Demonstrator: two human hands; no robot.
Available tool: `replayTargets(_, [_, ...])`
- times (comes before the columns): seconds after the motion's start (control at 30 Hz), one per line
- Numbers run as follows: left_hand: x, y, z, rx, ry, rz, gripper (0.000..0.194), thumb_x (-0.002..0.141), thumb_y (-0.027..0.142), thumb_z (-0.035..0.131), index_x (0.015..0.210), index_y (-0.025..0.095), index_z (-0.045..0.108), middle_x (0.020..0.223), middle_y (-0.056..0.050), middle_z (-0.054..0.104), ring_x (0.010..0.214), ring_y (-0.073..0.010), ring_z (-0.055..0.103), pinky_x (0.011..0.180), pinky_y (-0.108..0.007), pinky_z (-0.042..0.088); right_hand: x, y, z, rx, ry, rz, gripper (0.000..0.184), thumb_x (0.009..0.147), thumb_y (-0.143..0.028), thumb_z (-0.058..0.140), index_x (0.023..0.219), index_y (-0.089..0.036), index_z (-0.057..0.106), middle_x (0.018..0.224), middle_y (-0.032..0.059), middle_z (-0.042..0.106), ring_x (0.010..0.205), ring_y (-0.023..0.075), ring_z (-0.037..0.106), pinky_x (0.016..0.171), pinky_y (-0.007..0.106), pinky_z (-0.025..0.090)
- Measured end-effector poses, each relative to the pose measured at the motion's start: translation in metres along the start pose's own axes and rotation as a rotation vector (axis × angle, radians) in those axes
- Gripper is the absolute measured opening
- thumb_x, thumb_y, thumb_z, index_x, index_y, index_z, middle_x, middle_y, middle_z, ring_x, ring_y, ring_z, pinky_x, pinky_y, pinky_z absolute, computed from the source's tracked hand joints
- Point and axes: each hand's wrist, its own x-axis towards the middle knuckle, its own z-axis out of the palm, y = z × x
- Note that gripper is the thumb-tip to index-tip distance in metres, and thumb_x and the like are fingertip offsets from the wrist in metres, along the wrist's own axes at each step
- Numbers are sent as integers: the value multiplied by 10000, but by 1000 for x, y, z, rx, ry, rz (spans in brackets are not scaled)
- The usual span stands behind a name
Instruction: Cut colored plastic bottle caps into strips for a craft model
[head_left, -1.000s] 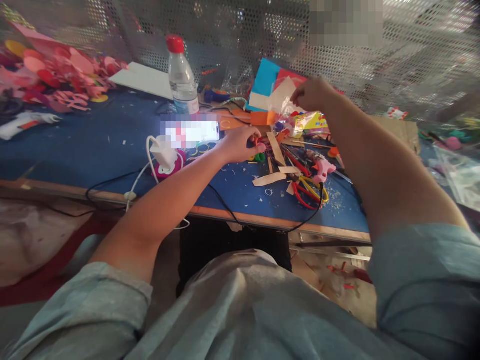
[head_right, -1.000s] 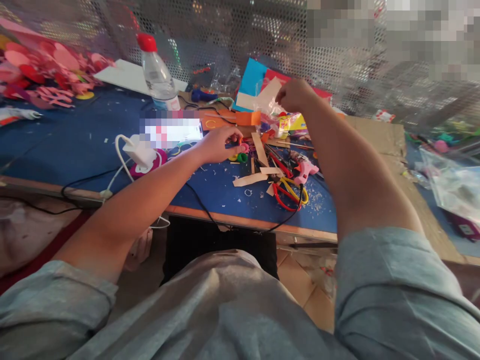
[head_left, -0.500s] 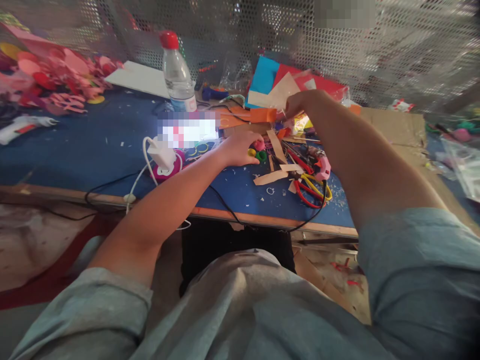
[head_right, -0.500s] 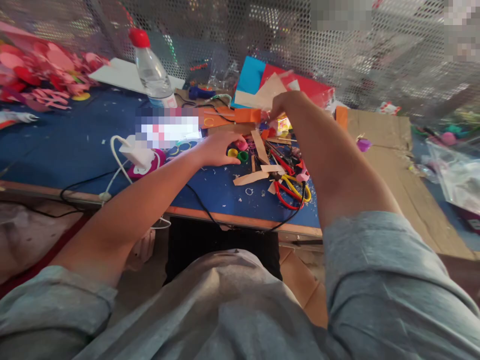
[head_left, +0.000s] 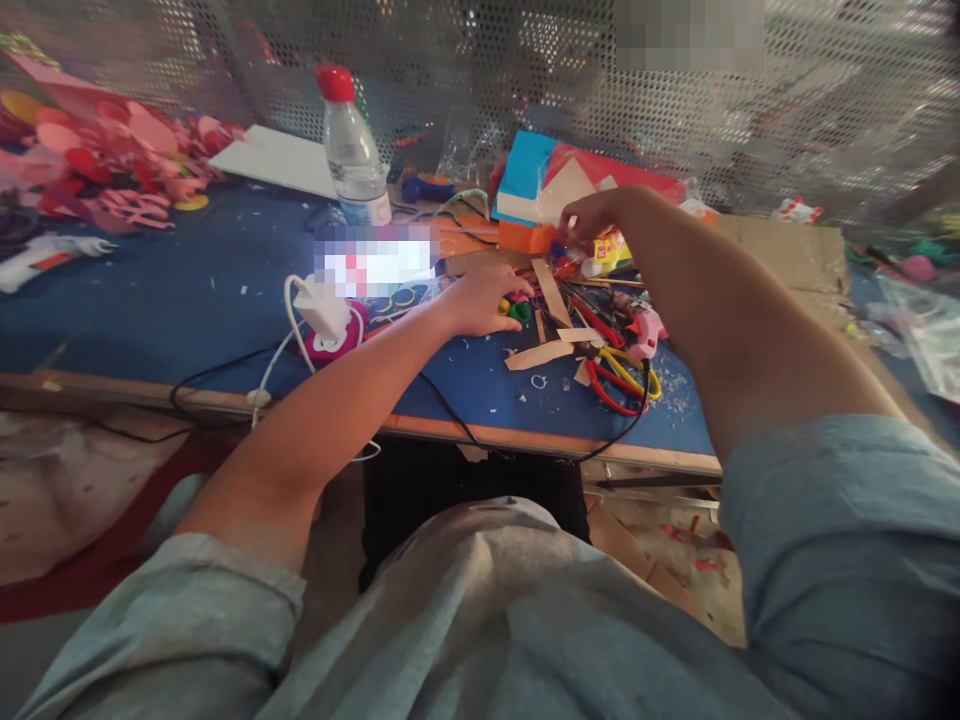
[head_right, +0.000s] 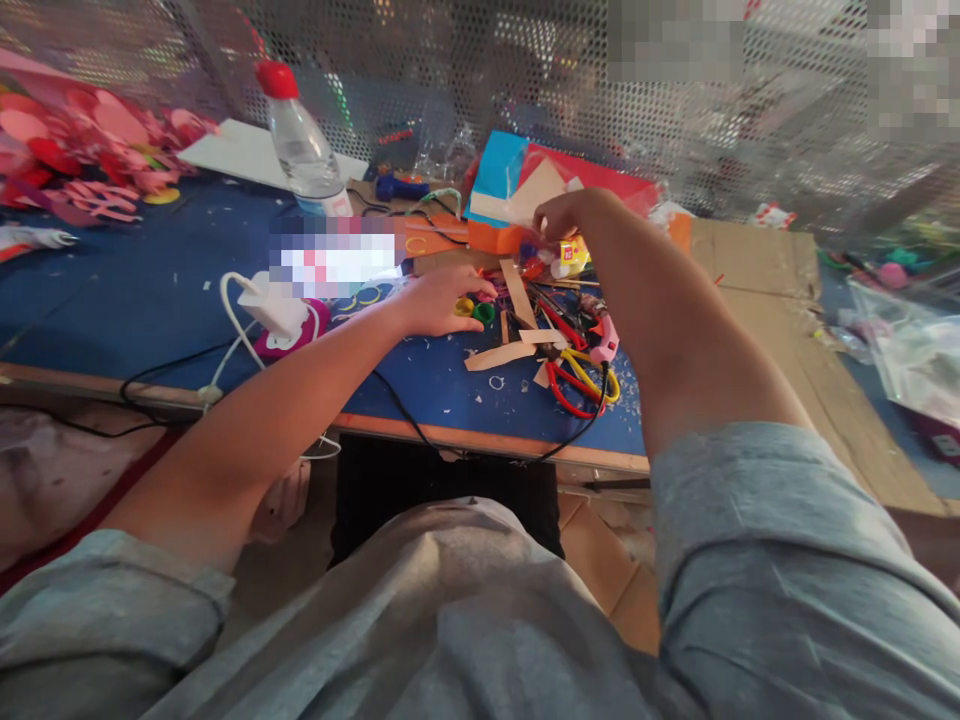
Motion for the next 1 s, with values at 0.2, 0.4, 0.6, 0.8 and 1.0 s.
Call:
replayTargets(0.2, [2, -3, 3, -10, 0, -15, 428, 926, 391, 878, 1344, 308, 845, 1409, -117, 787, 1362, -337, 751, 1201, -493, 567, 2, 3, -5, -47, -18, -176, 375, 998, -77, 790, 1349, 47, 834, 1452, 237, 836, 960, -7, 649, 867, 280, 396])
replayTargets(0.4, [2, -2, 3, -62, 2, 16, 375, 942, 366, 828, 1293, 235, 836, 1445, -159, 785, 1353, -356, 759, 1188, -504, 568, -13, 5, -28, -47, 14, -201, 507, 1089, -306, 706, 1393, 93, 779, 1356, 225, 865, 1067, 39, 782, 944, 300, 430])
replayTargets(0.6, [2, 3, 0, -19, -13, -10, 362, 944, 364, 812, 1288, 253, 832, 1350, -129, 839, 1312, -342, 769, 1183, -513, 574, -60, -3, -42, -74, 259, -213, 548, 1152, -382, 652, 1480, 49, 731, 1570, 266, 764, 1467, 279, 724, 1067, 427, 436])
replayTargets(0.8, [-1, 9, -7, -25, -28, -55, 363, 936, 394, 810, 1273, 261, 839, 1280, -107, 849, 1184, -310, 789, 1073, -457, 593, -129, -23, -17, 33, 242, -501, 346, 1115, -280, 750, 1419, -129, 821, 1424, 192, 846, 1343, 348, 778, 1155, 453, 549])
replayTargets(1.0, [-4, 11, -16, 31, -22, -133, 423, 914, 395, 831, 1304, 231, 820, 1298, -142, 844, 1196, -344, 783, 1003, -450, 579, -149, -42, 26, 51, 87, -691, 303, 1044, -309, 728, 1326, -216, 793, 1376, 153, 815, 1323, 379, 743, 1208, 549, 562])
